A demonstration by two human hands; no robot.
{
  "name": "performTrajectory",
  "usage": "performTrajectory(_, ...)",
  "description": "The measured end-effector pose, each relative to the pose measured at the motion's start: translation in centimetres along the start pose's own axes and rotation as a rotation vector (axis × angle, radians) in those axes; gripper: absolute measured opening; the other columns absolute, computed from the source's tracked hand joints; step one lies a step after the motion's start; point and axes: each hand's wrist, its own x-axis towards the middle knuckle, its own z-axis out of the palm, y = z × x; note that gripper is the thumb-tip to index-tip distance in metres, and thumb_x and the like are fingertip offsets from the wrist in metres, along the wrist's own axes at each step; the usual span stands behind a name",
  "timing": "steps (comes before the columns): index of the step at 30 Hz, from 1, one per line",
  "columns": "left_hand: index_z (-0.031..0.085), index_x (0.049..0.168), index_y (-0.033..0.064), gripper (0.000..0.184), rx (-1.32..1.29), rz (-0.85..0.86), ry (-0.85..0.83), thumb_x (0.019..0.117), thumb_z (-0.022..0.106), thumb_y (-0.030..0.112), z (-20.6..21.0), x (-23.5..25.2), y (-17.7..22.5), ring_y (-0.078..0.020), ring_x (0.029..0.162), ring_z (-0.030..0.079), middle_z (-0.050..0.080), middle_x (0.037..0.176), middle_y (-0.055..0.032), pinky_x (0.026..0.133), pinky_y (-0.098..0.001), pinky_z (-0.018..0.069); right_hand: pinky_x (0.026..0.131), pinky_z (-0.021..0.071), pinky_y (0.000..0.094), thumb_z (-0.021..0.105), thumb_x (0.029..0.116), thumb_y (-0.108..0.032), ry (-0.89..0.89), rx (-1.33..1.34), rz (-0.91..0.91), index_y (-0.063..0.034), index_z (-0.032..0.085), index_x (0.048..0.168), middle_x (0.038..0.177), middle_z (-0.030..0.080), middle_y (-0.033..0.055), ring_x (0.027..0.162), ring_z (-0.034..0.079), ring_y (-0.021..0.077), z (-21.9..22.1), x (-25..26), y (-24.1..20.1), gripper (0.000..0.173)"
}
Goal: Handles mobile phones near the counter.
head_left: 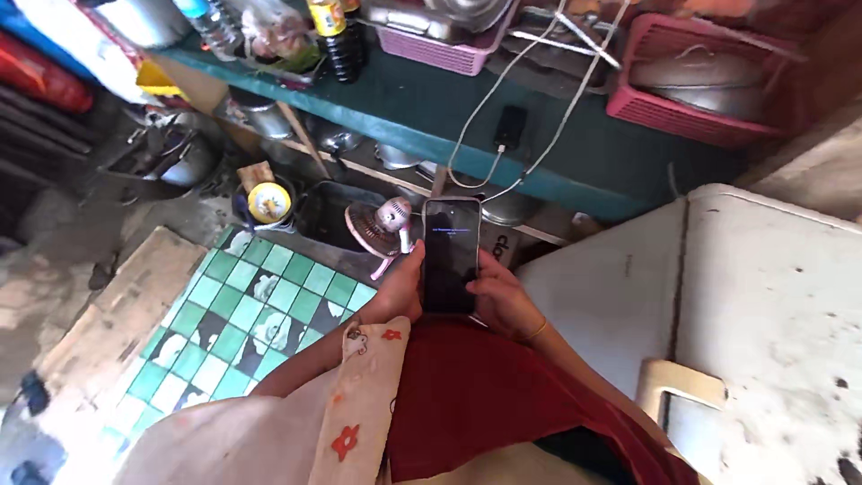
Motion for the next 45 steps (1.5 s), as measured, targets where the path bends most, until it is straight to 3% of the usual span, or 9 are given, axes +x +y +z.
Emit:
performTrajectory(3,0.052,0.142,0.0141,0.065,-0.095,0.084,-0.008,0.1096,0.011,0.054,-3.2,-3.1,0.0,-0.0232,0.114,0.066,0.069,0.122,-0.0104,0.097,-0.0456,0.0556,0.096,0.0581,0.0416,0.048,0.0853,0.001,-0.091,-0.011,0.036,-0.0032,0.048,0.142,0.120,0.069,0.0104,0.110,0.069,0.0190,3.4,0.6,1.2,0.057)
performTrajectory(6,0.057,0.130,0.0140,0.060,-0.149,0.184,0.047,0.1105,0.013,0.050,-5.9,-6.5,-0.1,-0.0184,0.100,0.070,0.071,0.108,-0.0074,0.086,-0.0380,0.0588,0.097,0.0588,0.0418,0.046,0.0851,0.003,-0.188,-0.002,0.050,-0.0024,0.047,0.140,0.120,0.070,0.0110,0.110,0.069,0.0196,7.1,0.8,2.4,0.056)
performTrajectory(13,0.056,0.137,0.0147,0.067,-0.199,0.232,0.064,0.1088,0.010,0.055,-12.1,-12.9,-1.0,-0.0206,0.112,0.067,0.070,0.120,-0.0083,0.096,-0.0440,0.0557,0.097,0.0581,0.0433,0.050,0.0882,0.000,-0.296,-0.014,0.083,-0.0006,0.051,0.134,0.118,0.069,0.0133,0.108,0.069,0.0215,14.0,0.9,6.2,0.046)
performTrajectory(18,0.055,0.133,0.0113,0.065,-0.276,0.342,0.096,0.1099,0.009,0.051,-15.6,-17.0,-2.0,-0.0214,0.107,0.069,0.071,0.114,-0.0100,0.093,-0.0426,0.0574,0.095,0.0600,0.0419,0.049,0.0967,0.002,-0.316,-0.116,0.121,0.0024,0.050,0.135,0.117,0.070,0.0142,0.106,0.071,0.0217,19.1,0.9,8.5,0.038)
performTrajectory(30,0.056,0.132,0.0102,0.064,-0.424,0.529,0.361,0.1107,0.010,0.049,-21.2,-26.8,-4.0,-0.0224,0.104,0.069,0.071,0.112,-0.0110,0.089,-0.0431,0.0582,0.093,0.0612,0.0423,0.044,0.0977,0.006,-0.574,-0.212,0.237,0.0035,0.051,0.133,0.114,0.071,0.0138,0.103,0.072,0.0215,29.9,1.2,12.8,0.036)
performTrajectory(36,0.050,0.136,0.0099,0.063,-0.485,0.709,0.302,0.1104,0.006,0.046,-23.4,-29.2,-5.4,-0.0227,0.109,0.069,0.070,0.115,-0.0112,0.093,-0.0447,0.0578,0.095,0.0605,0.0408,0.043,0.0993,0.005,-0.705,-0.248,0.279,0.0045,0.051,0.133,0.114,0.072,0.0139,0.104,0.072,0.0207,33.2,1.4,14.1,0.035)
performTrajectory(41,0.052,0.137,0.0118,0.063,-0.553,0.776,0.365,0.1099,0.010,0.050,-24.5,-30.6,-5.4,-0.0241,0.109,0.069,0.072,0.117,-0.0114,0.093,-0.0461,0.0580,0.091,0.0618,0.0423,0.043,0.1024,0.002,-0.767,-0.290,0.379,0.0031,0.053,0.135,0.113,0.073,0.0155,0.101,0.073,0.0230,36.2,2.4,14.7,0.034)
performTrajectory(43,0.055,0.136,0.0110,0.064,-0.611,0.787,0.437,0.1101,0.012,0.051,-25.1,-31.0,-5.1,-0.0250,0.109,0.070,0.072,0.116,-0.0124,0.094,-0.0469,0.0574,0.093,0.0607,0.0409,0.045,0.1025,0.000,-0.765,-0.301,0.330,0.0031,0.051,0.138,0.119,0.071,0.0164,0.105,0.072,0.0223,37.4,3.2,15.2,0.036)
performTrajectory(45,0.054,0.137,0.0107,0.064,-0.661,0.848,0.483,0.1100,0.014,0.052,-26.4,-31.6,-4.8,-0.0267,0.109,0.070,0.072,0.116,-0.0134,0.093,-0.0481,0.0582,0.101,0.0550,0.0318,0.053,0.0989,-0.008,-0.805,-0.392,0.008,0.0067,0.045,0.145,0.135,0.061,0.0154,0.122,0.063,0.0158,38.5,4.6,15.8,0.049)
